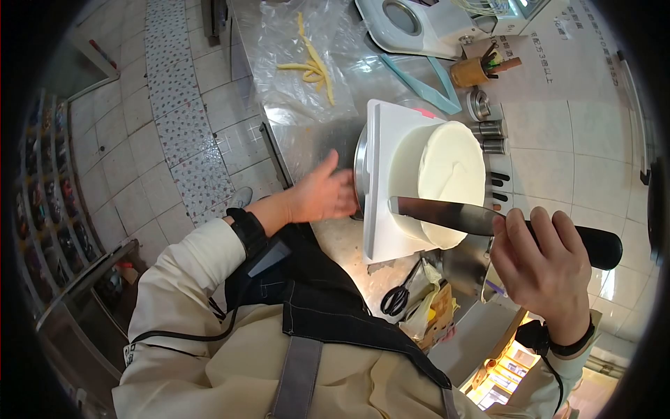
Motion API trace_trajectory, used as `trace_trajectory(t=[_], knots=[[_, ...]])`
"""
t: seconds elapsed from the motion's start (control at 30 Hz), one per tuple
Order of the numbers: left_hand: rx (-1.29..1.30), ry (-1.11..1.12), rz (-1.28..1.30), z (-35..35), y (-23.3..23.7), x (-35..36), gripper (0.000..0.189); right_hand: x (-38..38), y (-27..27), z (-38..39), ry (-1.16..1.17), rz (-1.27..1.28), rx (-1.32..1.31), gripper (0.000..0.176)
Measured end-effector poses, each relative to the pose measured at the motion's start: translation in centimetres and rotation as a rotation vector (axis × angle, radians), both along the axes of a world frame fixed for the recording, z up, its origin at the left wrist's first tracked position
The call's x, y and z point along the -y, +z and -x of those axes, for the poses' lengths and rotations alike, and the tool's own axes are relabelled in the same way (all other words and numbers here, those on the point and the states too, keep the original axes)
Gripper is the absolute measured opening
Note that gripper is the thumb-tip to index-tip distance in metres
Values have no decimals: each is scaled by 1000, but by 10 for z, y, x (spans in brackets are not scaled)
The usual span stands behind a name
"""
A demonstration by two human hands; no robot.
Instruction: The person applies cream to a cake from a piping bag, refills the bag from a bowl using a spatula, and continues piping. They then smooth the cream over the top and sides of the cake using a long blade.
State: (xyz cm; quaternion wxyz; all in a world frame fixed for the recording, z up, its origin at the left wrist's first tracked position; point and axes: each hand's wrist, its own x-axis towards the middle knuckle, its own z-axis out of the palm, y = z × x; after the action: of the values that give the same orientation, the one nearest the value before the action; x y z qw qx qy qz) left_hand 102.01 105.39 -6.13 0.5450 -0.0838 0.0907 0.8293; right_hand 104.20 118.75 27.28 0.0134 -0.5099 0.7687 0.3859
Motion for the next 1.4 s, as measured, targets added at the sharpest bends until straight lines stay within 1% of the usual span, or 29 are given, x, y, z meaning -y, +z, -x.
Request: trace_trajectory(t=[0.03, 0.1, 0.17, 0.27, 0.3, 0.37, 0.4, 0.43, 0.5, 0.53, 0.57, 0.63, 0.67, 0.7, 0.77, 0.8, 0.83, 0.9, 0.93, 0.97, 1.03, 1.07, 1.1, 1.17, 1.2, 1.23, 1.3, 1.37, 1.4], knots=[[-1, 3, 0, -2, -2, 0, 76, 1, 0, 0, 3, 0, -1, 8], [-124, -18, -75, -4, -3, 1, 76, 3, 1, -2, -27, 4, 15, 7], [-142, -3, -102, 11, -6, 6, 79, 3, 0, -3, -20, 3, 13, 7], [-175, 173, -85, 26, 3, 15, 84, 3, -1, -4, 6, 0, 6, 7], [-176, 175, -85, 26, 8, 16, 84, 3, -1, -3, 20, -4, 3, 7], [-68, 339, -57, 22, 20, 15, 85, 4, -1, -3, 25, 2, -2, 7], [-10, 285, 33, 16, 29, 15, 81, 5, -1, -3, 29, 7, -7, 7], [-11, 289, 32, 11, 23, 14, 81, 6, -1, -3, 33, 6, -8, 7], [-140, -36, -54, 2, 2, 12, 83, 9, -1, -2, 12, 14, 2, 8], [-135, -25, -131, 1, -3, 12, 84, 8, -1, -1, 14, 14, 0, 8], [-135, -25, -130, 2, -9, 14, 84, 7, -2, -1, 22, 22, -9, 9], [-159, 147, -203, 13, -13, 20, 84, 5, -2, -1, 27, 28, -16, 9], [-137, 209, -291, 20, -15, 20, 83, 5, -2, -1, 30, 29, -19, 10], [-137, 210, -291, 21, -8, 21, 83, 5, -3, -1, 34, 31, -23, 10], [-17, 376, -164, 25, 10, 20, 81, 3, -4, 1, 44, 34, -32, 11], [-15, 421, -117, 22, 15, 16, 80, 2, -4, 1, 54, 37, -41, 11], [-18, 423, -117, 16, 16, 11, 80, 2, -3, 2, 56, 37, -43, 11], [-12, 188, -54, 1, 14, 1, 79, 2, -3, 3, 47, 33, -45, 11], [-24, 50, -71, -6, 13, 5, 79, 1, -2, 3, 48, 33, -46, 11], [-27, 50, -71, -6, 11, 6, 79, -1, -2, 3, 45, 36, -45, 11], [110, 104, -86, -4, 12, 7, 80, -4, -1, 1, 33, 38, -43, 11], [190, 79, -776, 5, -3, 5, 82, -5, -1, 1, 30, 44, -45, 11], [191, 77, -776, 8, -16, 4, 82, -5, -1, 1, 29, 49, -48, 11], [-83, 162, -80, 17, 7, 15, 83, -7, -2, 0, 20, 46, -51, 11], [-42, 215, -61, 20, 6, 15, 83, -7, -2, 0, 12, 43, -56, 12], [-46, 214, -58, 20, 8, 15, 83, -8, -2, 0, 12, 46, -59, 12], [22, 341, -34, 17, 11, 13, 80, -10, -1, 0, 1, 44, -60, 13], [-5, 293, -83, 4, 0, 8, 78, -12, -1, 0, -16, 49, -54, 13], [0, 164, -66, -4, -2, 6, 78, -13, -1, -1, -29, 54, -47, 13]])
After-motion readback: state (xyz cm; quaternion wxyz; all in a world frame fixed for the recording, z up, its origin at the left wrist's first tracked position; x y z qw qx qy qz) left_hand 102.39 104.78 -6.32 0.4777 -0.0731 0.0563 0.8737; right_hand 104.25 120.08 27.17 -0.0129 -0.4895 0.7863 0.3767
